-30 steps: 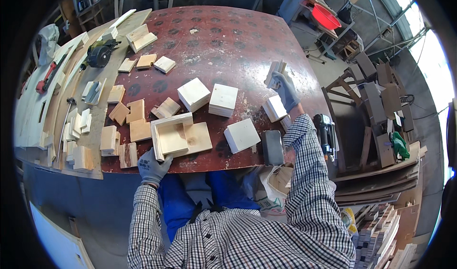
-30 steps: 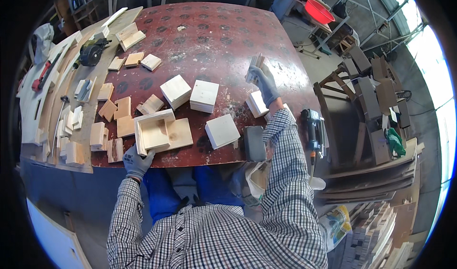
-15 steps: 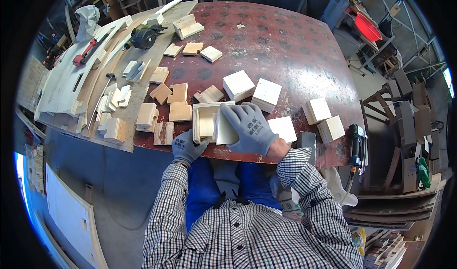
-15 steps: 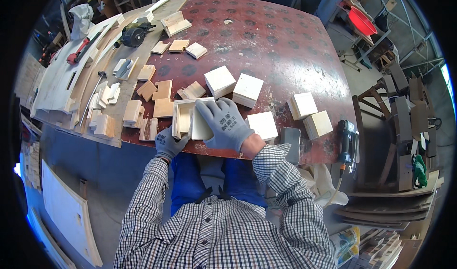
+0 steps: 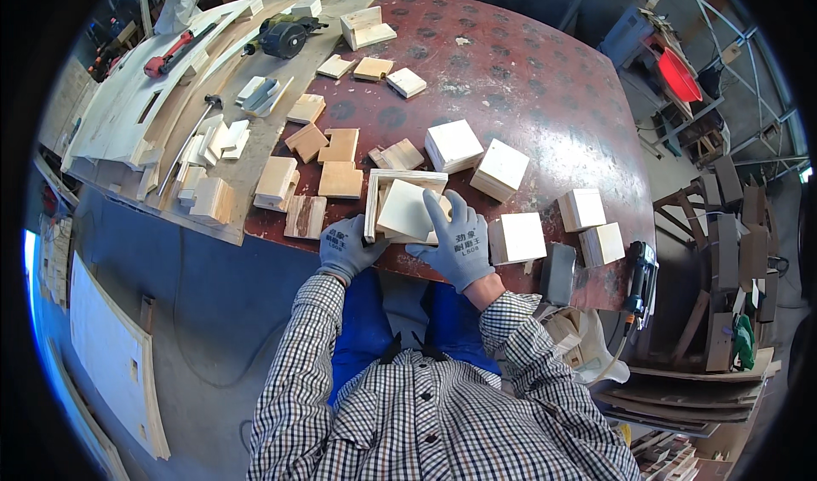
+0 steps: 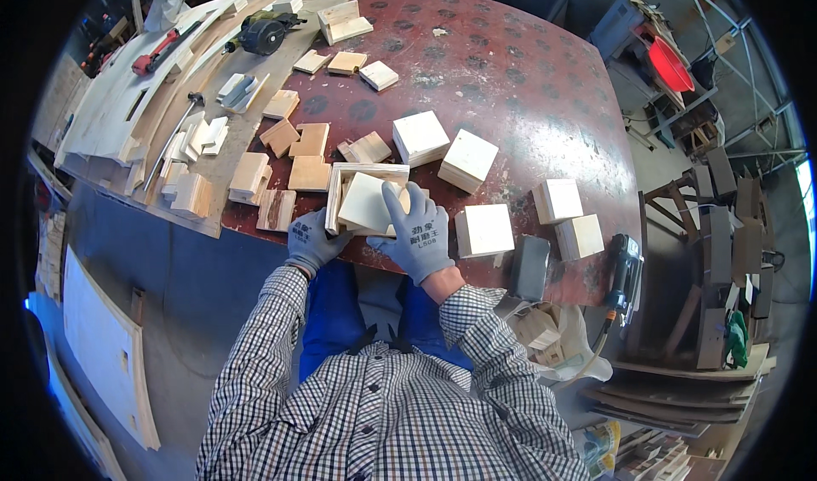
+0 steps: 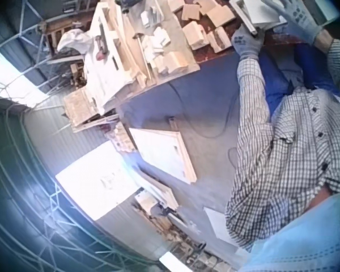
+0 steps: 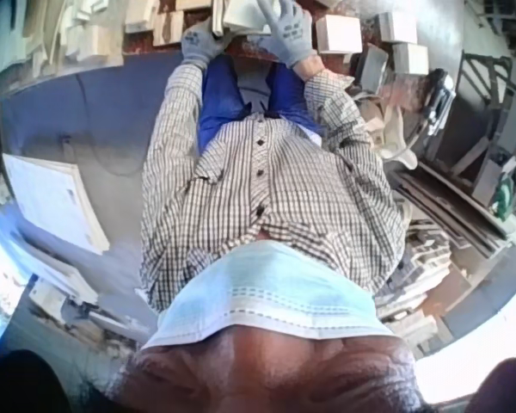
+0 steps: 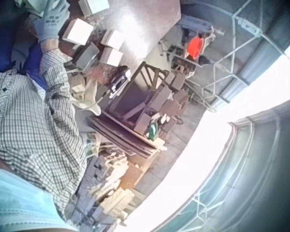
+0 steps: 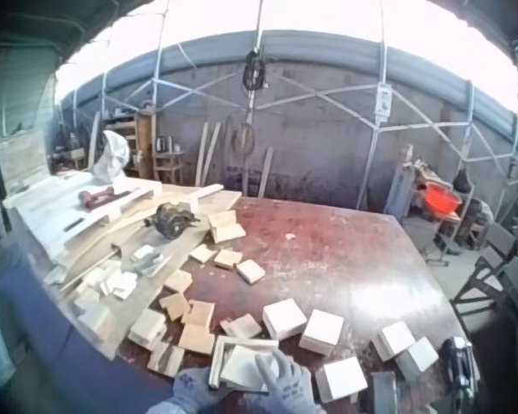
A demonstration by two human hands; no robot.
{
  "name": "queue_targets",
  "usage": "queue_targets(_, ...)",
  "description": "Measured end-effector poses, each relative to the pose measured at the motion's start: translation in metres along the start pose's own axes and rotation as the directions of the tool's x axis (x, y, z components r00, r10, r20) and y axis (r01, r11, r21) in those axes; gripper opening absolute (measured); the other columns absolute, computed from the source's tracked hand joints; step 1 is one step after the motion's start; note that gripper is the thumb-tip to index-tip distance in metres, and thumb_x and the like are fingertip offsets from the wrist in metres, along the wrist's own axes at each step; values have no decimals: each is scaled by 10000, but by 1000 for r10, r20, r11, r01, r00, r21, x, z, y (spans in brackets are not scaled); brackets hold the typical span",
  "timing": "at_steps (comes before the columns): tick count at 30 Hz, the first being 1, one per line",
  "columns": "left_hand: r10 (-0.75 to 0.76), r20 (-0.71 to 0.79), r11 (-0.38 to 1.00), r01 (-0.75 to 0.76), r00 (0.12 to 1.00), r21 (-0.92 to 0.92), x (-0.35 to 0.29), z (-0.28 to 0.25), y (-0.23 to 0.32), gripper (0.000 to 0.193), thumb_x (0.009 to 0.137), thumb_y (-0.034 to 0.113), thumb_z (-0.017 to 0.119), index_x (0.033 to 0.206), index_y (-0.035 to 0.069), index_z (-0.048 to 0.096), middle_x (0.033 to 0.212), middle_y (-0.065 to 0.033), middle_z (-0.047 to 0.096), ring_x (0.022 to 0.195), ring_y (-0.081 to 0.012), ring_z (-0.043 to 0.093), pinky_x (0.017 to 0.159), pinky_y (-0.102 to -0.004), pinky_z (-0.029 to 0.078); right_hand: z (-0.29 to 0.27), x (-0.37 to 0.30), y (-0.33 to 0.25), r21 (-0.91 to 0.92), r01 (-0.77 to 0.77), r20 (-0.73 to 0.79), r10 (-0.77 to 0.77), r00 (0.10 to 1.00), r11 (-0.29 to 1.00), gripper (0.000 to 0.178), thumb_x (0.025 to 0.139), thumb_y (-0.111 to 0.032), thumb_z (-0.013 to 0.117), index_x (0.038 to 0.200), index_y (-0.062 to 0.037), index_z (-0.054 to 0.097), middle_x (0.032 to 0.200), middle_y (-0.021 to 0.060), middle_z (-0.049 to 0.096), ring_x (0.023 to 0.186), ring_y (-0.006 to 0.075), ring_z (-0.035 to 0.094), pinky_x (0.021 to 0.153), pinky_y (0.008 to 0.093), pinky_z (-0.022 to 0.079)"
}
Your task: The person sands small rectangular wooden blocks one by one using a sanding block, rotating each piece to smooth multiple faces. The person also uses a hammer to tap a block on the table before resuming sanding.
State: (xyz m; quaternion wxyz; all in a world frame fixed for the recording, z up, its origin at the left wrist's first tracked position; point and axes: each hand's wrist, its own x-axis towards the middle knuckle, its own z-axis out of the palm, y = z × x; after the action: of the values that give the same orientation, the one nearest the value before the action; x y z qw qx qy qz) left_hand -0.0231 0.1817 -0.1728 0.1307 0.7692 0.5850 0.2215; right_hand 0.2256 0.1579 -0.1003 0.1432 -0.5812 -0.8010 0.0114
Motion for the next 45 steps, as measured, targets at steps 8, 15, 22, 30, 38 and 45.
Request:
queue_targets(8,41,-34,996,-44,999,-75,-1,6,-2,434,866,517,814,1069,145,719,909,-142,767,857,-368,750,782,-493,595,41,8,-3,141,150,-261,-109,959,979,763,903,-424,828,1556,-172,523,1176,151,609,943,332,668,784,477,549)
queue_targets(15,47,-32,996,-49,998,-68,-1,3,-1,406,890,507,785,1068,146,733,900,-134,766,846,-368,750,765,-494,596,54,-5,-8,257,0,-220,59,974,966,924,876,-424,862,1636,-126,430,1248,181,618,1013,365,688,811,474,613)
queue_targets(22,69,-76,995,-74,995,-65,-1,1,1,462,913,506,772,1173,125,752,926,-165,775,837,-388,747,744,-499,591,57,-1,-14,286,-87,-118,126,985,954,1049,875,-498,845,1687,-82,328,1124,175,682,870,350,741,679,482,603)
queue_targets(30,79,-70,995,-84,994,-62,-3,-2,2,477,907,510,775,1155,103,745,912,-178,774,850,-377,756,752,-489,589,72,-8,1,365,-101,-185,178,966,926,1042,889,-555,823,1636,-5,349,1233,201,673,956,362,759,720,484,624)
queue_targets(38,24,-119,996,-35,993,-84,-3,7,-2,392,914,467,773,1139,147,754,872,-131,772,822,-354,753,749,-486,579,55,-4,-13,270,-190,9,195,981,944,858,1014,-584,644,1593,7,415,1217,208,654,963,395,748,765,514,616)
queue_targets(45,65,-160,993,-79,985,-88,-4,12,-8,400,927,463,759,1104,105,737,857,-146,758,799,-366,740,730,-493,564,45,0,-11,365,-231,85,215,973,902,876,1050,-638,550,1621,4,377,1246,217,655,975,434,746,794,535,607)
